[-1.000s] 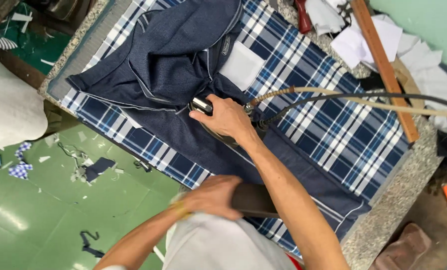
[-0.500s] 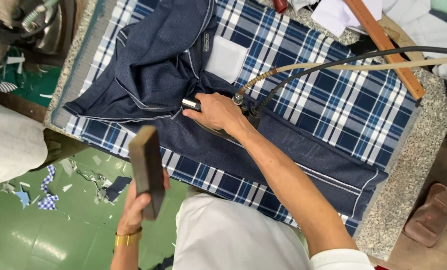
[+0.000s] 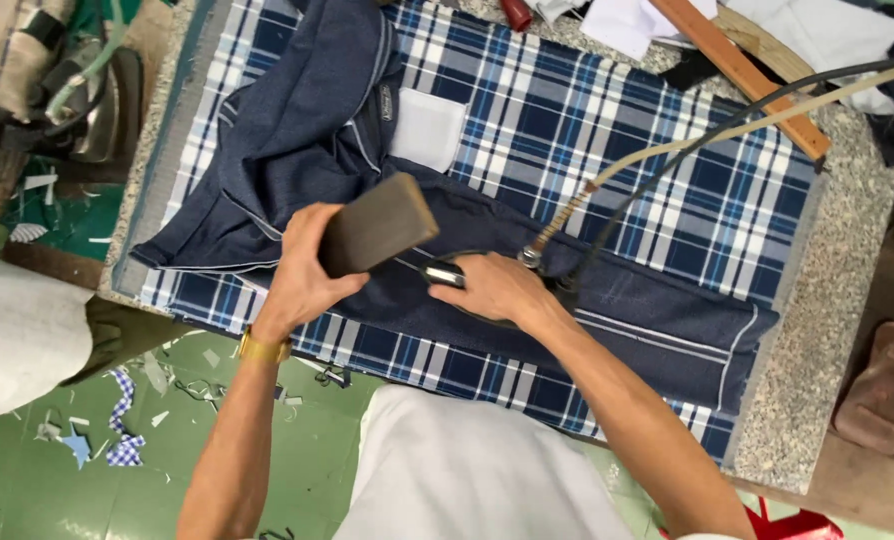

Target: The person irons a dark blue garment on a plaid-covered workbench, using a steam iron and a pressing block. They repeatedly reposition the garment, use a curved pressing ham for curved areas, and place a white cloth over sections before ironing.

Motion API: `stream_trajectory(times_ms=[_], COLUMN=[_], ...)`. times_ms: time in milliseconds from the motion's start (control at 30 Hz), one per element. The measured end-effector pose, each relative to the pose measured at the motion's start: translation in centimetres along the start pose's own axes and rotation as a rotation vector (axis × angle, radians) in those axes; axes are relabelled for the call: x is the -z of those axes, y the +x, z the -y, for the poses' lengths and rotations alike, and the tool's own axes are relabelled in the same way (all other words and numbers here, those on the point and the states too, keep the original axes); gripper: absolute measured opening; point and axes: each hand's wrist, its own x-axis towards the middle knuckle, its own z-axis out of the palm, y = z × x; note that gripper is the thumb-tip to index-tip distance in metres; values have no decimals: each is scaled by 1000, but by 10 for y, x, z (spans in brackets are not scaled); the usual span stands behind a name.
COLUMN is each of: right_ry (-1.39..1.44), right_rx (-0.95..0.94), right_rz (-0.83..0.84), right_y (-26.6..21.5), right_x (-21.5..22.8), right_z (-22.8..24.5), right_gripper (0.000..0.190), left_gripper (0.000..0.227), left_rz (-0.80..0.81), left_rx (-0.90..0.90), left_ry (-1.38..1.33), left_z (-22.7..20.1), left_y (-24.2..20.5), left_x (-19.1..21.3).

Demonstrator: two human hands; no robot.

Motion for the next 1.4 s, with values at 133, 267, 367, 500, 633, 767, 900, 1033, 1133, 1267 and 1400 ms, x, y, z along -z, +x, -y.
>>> stream_trajectory(times_ms=[133, 267, 367, 500, 633, 767, 900, 1033, 1133, 1267, 1400], right_ry=[50, 7, 21, 48, 52, 28, 71, 77, 95, 153, 102], right_rx=[-87, -200, -260, -279, -222, -106, 13, 40, 71, 116, 73], right_rz=[2, -18, -35, -57, -92, -101, -157, -188, -206, -256, -210], right_y=[-38, -61, -74, -82, -70, -61, -54, -65, -69, -57, -67], right_x=[12, 9, 9, 8, 5, 3, -8, -6, -8, -23, -19], right_z=[-27, -66, -83, -91, -96, -96, -111, -119, -126, -147, -150], right_gripper=[50, 50, 48, 48, 47, 51, 54, 55, 58, 53, 63], left_gripper=[88, 86, 89, 95, 97, 96, 96, 95, 97, 98, 96], left_rz=[102, 446, 560, 595, 598, 587, 582, 605, 594, 562, 570], left_rx=[-167, -233, -225, -116, -124, -103, -90, -30, 22, 33, 27], left_ry=[120, 377, 693, 919, 962, 937, 880, 887, 855, 848, 879], left_z=[4, 7, 15, 23, 8, -2, -7, -7, -6, -3, -2], left_y=[22, 34, 34, 29, 29, 29, 28, 25, 23, 23, 21], left_x=[-32, -66, -86, -109, -108, -106, -105, -112, -116, -122, -115])
